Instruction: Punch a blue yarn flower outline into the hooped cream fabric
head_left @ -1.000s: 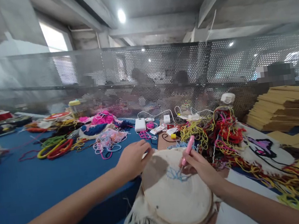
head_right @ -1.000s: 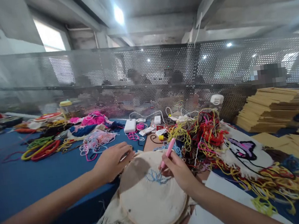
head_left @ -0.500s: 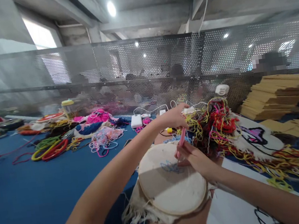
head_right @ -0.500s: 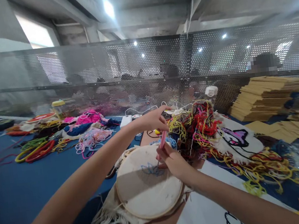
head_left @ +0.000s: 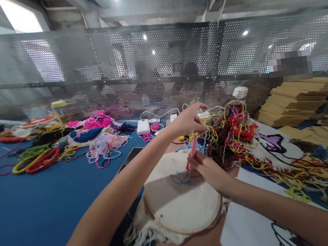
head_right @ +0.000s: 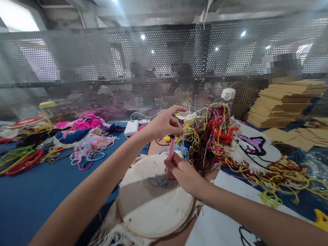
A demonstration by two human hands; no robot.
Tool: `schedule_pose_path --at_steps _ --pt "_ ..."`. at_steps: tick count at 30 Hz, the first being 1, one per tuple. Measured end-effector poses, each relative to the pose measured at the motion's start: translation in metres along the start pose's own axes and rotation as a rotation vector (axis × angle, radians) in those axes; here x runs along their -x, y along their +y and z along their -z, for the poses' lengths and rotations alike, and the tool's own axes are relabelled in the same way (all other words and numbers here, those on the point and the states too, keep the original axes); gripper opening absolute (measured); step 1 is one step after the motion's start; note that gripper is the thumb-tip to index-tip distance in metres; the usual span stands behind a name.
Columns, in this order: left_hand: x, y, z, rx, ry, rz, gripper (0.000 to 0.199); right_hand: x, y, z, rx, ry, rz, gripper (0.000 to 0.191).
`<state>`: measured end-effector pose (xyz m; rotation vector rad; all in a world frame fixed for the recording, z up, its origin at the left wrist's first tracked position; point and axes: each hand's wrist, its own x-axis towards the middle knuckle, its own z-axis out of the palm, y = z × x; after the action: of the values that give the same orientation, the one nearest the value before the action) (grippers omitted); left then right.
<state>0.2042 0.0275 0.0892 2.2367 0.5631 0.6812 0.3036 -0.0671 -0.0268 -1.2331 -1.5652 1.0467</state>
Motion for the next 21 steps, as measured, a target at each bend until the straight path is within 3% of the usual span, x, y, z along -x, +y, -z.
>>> schedule_pose_path --at_steps 11,21 --pt "-0.0001 0.0023 -0.0009 -0.048 0.279 -0.082 0.053 0.0044 -0.0062 -0.0009 -0.051 -0.014 0.004 0.033" --pt "-0.002 -0.0007 0.0016 -0.022 0.266 -0.087 0.056 0.0052 -0.0058 -0.0017 -0.014 -0.035 0.061 0.029"
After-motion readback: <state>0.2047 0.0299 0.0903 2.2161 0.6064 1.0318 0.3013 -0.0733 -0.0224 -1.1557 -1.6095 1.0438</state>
